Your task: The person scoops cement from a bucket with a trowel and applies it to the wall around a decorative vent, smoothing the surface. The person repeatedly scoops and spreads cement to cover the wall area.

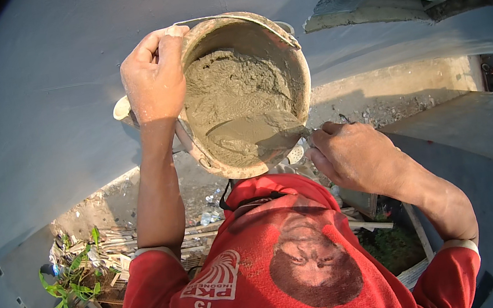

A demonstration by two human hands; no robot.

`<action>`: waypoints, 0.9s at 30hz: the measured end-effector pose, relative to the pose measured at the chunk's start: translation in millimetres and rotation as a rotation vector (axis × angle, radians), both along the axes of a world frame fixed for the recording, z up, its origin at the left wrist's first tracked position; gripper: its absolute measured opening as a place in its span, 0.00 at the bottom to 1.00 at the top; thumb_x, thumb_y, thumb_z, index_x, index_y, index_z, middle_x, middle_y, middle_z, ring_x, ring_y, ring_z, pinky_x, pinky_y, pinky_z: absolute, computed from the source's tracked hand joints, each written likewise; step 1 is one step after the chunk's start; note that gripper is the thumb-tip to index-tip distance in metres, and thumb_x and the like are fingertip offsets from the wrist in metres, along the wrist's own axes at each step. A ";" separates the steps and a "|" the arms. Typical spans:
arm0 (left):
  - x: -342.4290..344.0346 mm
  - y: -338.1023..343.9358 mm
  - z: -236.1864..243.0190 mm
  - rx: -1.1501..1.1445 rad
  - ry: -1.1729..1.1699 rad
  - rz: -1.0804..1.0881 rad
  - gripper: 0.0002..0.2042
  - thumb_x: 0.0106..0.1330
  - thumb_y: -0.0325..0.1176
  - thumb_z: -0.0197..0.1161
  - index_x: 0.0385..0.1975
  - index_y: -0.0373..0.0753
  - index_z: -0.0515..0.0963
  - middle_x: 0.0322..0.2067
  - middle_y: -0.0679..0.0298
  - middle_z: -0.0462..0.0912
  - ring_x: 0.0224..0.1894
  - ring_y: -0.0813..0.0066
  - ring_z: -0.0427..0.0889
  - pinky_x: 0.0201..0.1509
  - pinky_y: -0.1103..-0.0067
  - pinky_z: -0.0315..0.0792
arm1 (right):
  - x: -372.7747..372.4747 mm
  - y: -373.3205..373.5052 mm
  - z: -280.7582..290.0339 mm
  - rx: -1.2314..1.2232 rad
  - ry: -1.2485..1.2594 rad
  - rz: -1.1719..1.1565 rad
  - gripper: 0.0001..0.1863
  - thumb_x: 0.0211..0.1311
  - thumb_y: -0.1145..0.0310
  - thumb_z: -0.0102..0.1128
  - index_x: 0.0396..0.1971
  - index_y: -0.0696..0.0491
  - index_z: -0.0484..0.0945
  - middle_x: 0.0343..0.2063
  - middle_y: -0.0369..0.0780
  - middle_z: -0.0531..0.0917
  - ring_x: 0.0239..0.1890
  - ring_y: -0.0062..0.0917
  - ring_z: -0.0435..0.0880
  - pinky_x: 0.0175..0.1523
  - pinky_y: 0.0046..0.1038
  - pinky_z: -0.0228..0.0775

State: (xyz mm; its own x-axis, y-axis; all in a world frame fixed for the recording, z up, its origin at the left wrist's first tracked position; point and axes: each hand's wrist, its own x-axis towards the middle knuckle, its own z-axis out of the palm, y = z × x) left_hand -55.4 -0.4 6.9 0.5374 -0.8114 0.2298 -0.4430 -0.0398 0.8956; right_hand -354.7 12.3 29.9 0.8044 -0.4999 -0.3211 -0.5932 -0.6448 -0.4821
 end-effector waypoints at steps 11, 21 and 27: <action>-0.1 3.2 10.0 0.171 -0.079 0.064 0.13 0.74 0.38 0.63 0.43 0.36 0.90 0.34 0.68 0.89 0.38 0.82 0.81 0.46 0.79 0.75 | -5.9 -27.6 -4.8 1.074 -0.008 -0.231 0.20 0.77 0.59 0.48 0.39 0.61 0.82 0.28 0.41 0.84 0.24 0.22 0.83 0.28 0.28 0.79; 1.5 -4.1 7.6 0.096 0.012 -0.039 0.14 0.78 0.37 0.60 0.42 0.32 0.88 0.34 0.68 0.86 0.38 0.83 0.79 0.47 0.81 0.73 | -75.8 4.6 -24.7 1.270 -0.493 -0.451 0.17 0.71 0.61 0.51 0.41 0.59 0.81 0.30 0.39 0.82 0.27 0.23 0.82 0.33 0.28 0.78; 5.5 -4.8 3.4 0.133 -0.064 -0.036 0.16 0.79 0.38 0.58 0.39 0.30 0.86 0.33 0.67 0.85 0.37 0.82 0.78 0.45 0.80 0.73 | -115.4 12.4 -61.7 1.130 -1.076 -0.964 0.23 0.57 0.71 0.55 0.54 0.60 0.77 0.36 0.39 0.82 0.29 0.21 0.81 0.33 0.26 0.77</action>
